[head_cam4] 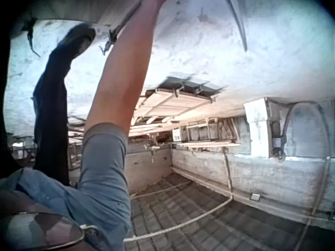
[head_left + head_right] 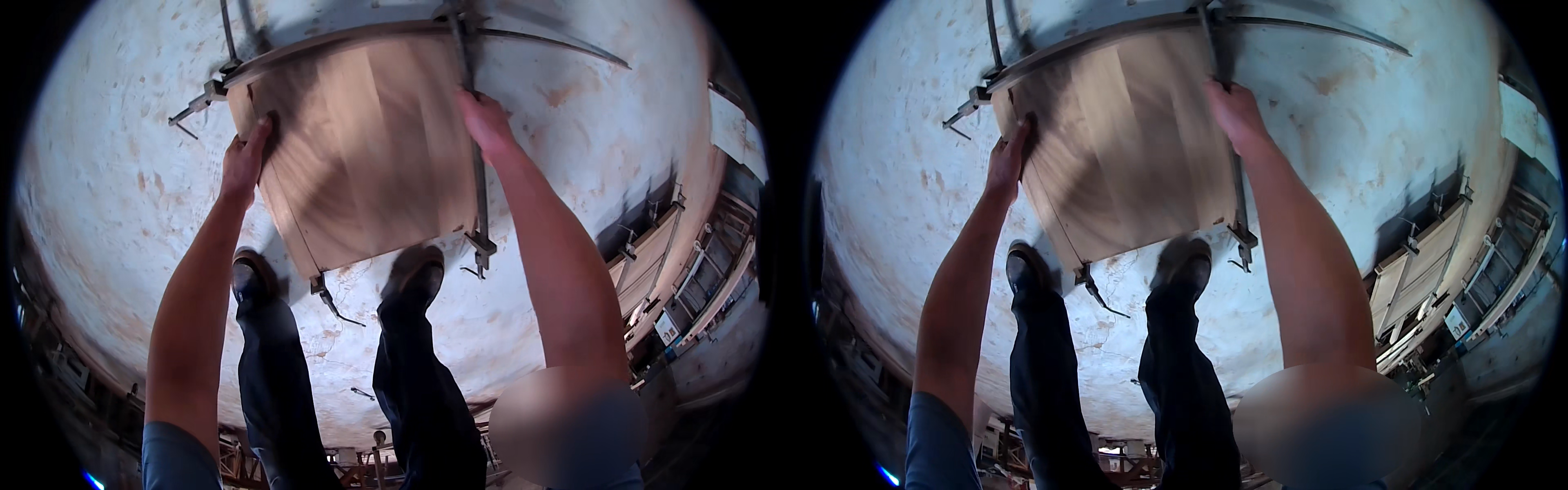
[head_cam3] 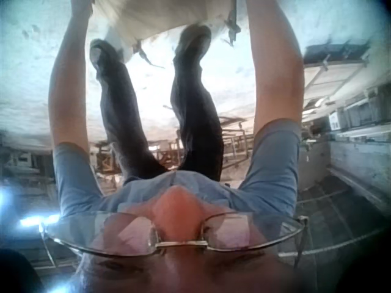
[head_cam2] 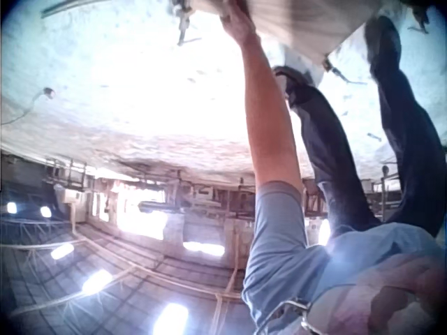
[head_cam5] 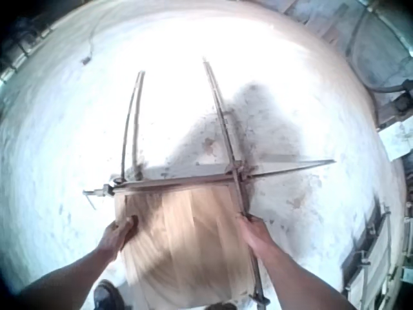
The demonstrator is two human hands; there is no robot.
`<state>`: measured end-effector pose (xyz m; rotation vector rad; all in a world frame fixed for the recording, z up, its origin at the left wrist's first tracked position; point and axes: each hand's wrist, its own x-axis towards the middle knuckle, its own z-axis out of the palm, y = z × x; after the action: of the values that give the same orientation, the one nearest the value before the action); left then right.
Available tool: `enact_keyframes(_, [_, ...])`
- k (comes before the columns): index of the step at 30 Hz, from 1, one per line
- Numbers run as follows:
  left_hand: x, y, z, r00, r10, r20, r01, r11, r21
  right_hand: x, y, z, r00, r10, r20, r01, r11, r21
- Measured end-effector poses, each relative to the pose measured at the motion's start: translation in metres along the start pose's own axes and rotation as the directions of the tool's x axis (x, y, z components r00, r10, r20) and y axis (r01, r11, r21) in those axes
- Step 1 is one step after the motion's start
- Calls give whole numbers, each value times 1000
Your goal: The person uses a wrench to tighten clamps on a wooden box-like structure, securing the pieces together. They then remove the clamps and apply glue to the edges of small wooden slats using a brush before placing them into a frame.
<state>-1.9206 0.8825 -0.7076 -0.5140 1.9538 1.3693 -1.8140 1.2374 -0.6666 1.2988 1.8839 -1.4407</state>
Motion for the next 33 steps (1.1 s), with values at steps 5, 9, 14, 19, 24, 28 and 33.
enact_keyframes(5, [-3, 25, 0, 987, -161, -29, 163, 956, 244, -14, -1, -3, 997, -59, 52, 56, 997, 52])
enact_keyframes(9, [-25, 35, -13, 992, -119, 47, 96, 936, 340, -58, 8, -14, 981, -147, -123, 128, 980, -151])
enact_keyframes(14, [-154, 17, -61, 954, -165, 251, 4, 842, 539, -221, 78, -28, 1000, 4, 14, -1, 981, -196])
enact_keyframes(19, [-295, 47, -167, 905, -94, 414, -323, 481, 815, -481, 247, 1, 963, 255, -85, -255, 967, 5])
enact_keyframes(24, [-315, 46, -325, 911, -305, 278, -59, 570, 819, -747, 284, 80, 550, 831, 82, -738, 438, 513])
enact_keyframes(28, [-344, 152, -368, 869, -403, 288, 74, 680, 729, -834, 233, 174, 493, 869, 46, -566, 280, 776])
enact_keyframes(33, [-353, 217, -395, 904, -369, 215, 28, 553, 833, -847, 246, 353, 736, 670, -104, -382, 536, 753])
